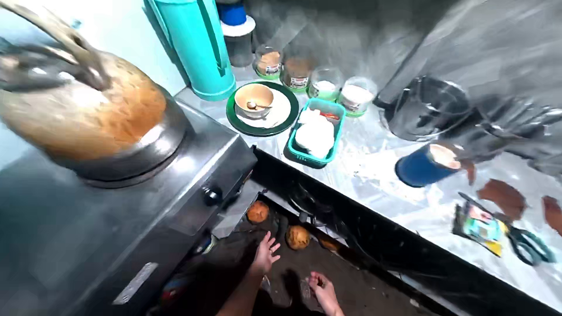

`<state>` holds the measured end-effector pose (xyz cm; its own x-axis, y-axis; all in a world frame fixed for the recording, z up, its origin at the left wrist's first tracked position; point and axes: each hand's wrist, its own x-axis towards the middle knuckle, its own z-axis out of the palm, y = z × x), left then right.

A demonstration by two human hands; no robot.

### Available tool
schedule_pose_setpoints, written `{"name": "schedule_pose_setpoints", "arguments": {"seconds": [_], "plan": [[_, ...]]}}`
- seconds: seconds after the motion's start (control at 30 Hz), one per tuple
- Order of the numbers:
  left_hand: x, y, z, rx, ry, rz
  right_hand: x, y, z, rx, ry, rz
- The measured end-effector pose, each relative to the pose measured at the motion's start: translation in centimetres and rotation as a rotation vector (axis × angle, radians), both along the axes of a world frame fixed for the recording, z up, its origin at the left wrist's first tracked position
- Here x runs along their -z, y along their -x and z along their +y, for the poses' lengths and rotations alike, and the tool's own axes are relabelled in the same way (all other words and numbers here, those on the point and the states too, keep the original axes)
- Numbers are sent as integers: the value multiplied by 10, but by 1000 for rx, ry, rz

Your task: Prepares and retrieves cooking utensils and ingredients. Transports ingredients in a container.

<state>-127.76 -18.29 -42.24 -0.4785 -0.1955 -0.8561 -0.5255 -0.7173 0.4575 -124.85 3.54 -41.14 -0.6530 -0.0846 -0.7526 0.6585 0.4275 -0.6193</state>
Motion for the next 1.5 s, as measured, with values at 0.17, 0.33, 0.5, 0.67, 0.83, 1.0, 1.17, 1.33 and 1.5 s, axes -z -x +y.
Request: {"name": "schedule_pose_setpoints", "arguments": {"seconds": [0.17,0.33,0.5,0.67,0.83,1.0,1.17,1.33,1.5], "plan": [[101,89,21,-113,-91,125,123,119,-45,241,143,143],[185,158,10,-175,-103,227,208,183,-79,277,-56,291],[215,205,9,-243,-137,188,239,200,-88,208,-244,479],[223,209,5,-212,-205,204,229,206,-100,475,12,561],[227,210,2,-98,-129,195,222,211,-106,588,169,531],[237,208,-3,-65,-92,222,223,210,-110,646,248,539],[234,207,-17,-109,-159,213,212,210,-112,642,272,540],[231,206,-33,-51,-60,261,201,208,-117,609,298,542],[229,214,-44,-68,44,215,185,210,-121,617,330,535]]}}
